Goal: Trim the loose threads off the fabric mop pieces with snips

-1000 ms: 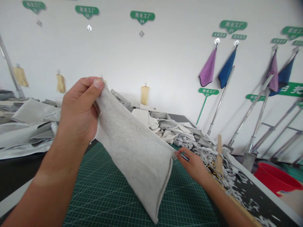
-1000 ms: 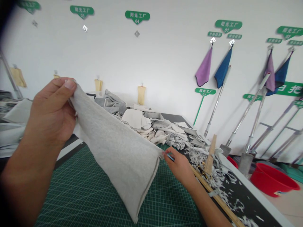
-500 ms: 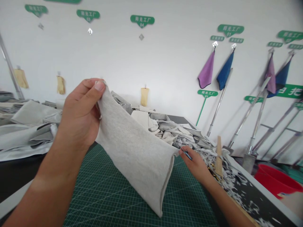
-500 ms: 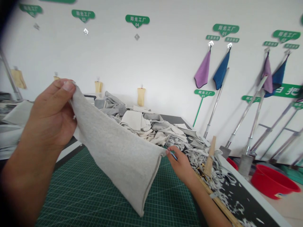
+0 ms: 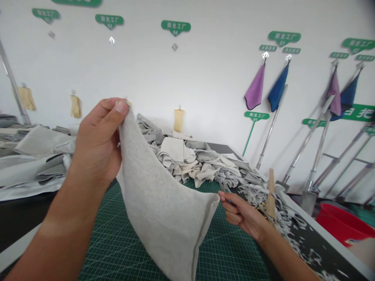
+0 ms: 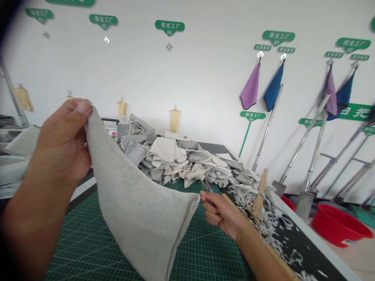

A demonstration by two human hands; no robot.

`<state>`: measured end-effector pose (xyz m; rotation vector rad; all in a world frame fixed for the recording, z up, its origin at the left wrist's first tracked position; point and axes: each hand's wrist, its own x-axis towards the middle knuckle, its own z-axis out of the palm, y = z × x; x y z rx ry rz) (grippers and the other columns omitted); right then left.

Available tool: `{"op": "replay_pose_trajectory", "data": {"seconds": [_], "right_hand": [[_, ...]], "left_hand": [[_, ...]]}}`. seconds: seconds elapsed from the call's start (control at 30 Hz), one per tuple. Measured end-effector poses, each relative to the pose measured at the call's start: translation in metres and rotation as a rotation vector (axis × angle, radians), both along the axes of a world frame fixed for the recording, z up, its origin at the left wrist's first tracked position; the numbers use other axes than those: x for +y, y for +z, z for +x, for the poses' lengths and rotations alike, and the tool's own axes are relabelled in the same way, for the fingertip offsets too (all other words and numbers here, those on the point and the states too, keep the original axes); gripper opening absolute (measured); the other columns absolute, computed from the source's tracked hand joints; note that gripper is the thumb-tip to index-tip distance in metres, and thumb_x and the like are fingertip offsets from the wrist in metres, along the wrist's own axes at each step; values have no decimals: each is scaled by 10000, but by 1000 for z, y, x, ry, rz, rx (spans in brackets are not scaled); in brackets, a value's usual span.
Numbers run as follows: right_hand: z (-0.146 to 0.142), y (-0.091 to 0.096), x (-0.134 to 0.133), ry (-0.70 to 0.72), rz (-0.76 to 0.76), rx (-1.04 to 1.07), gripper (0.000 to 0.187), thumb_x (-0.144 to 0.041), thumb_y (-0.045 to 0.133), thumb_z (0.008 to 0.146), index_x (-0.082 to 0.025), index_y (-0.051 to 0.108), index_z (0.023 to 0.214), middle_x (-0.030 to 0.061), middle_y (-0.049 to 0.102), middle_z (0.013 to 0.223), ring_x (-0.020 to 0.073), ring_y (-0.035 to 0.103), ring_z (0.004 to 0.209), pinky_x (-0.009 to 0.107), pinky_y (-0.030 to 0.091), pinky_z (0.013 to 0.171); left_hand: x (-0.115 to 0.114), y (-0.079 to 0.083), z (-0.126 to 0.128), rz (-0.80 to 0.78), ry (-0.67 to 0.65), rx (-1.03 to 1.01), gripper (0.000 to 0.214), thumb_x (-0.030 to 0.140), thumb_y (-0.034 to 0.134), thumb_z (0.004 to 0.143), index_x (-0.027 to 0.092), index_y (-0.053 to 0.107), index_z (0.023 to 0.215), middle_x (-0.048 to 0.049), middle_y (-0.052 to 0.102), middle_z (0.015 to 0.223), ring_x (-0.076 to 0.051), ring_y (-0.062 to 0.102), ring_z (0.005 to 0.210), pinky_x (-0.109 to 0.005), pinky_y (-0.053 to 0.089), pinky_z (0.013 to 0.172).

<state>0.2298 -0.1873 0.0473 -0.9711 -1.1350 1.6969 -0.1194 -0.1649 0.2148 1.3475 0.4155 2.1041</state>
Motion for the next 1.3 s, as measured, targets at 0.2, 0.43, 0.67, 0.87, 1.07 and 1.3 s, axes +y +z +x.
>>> {"op": "replay_pose_trajectory", "data": {"seconds": [0.2,0.43,0.67,0.87,1.07,1.3], "right_hand": [[-23,-17,-1,-43,82,-427,424,-582,598,888,-169,613,982,-108,262,521,57,165,427,215,124,387],[-57,-33,1,-9,174,-536,467,-628,603,857,-166,611,926,-87,281,561,63,260,465,200,182,393],[-93,-21,-4,113,173,-389,417,-551,618,886,-194,627,1102,-89,312,553,65,262,458,198,192,403],[-125,-15,-6,316,85,-204,362,-510,665,866,-193,604,1029,-93,316,584,55,220,459,195,157,401],[-148,-18,-1,576,-68,-62,404,-454,635,889,-182,416,687,-98,249,554,35,157,443,180,93,399],[-159,-47,-4,791,-196,-272,315,-361,769,675,-141,544,691,-25,525,650,35,440,461,122,306,389]], "left_hand": [[-5,-1,9,-3,4,34,56,241,694,856,209,653,876,9,527,705,-82,483,564,-180,426,457],[-19,0,20,8,-52,67,74,246,668,870,188,624,867,1,501,693,-90,516,532,-168,400,402],[-30,6,20,122,-249,105,136,234,581,930,190,574,801,38,383,566,-66,480,429,-156,405,369],[-33,7,20,167,-261,72,197,209,474,989,166,569,822,30,535,667,-68,615,543,-144,498,438],[-35,4,17,139,-196,119,70,189,599,925,185,598,855,26,632,751,-107,663,566,-189,546,435],[-31,4,15,131,-205,162,32,188,607,912,211,601,890,32,651,750,-138,677,543,-220,536,394]]}}
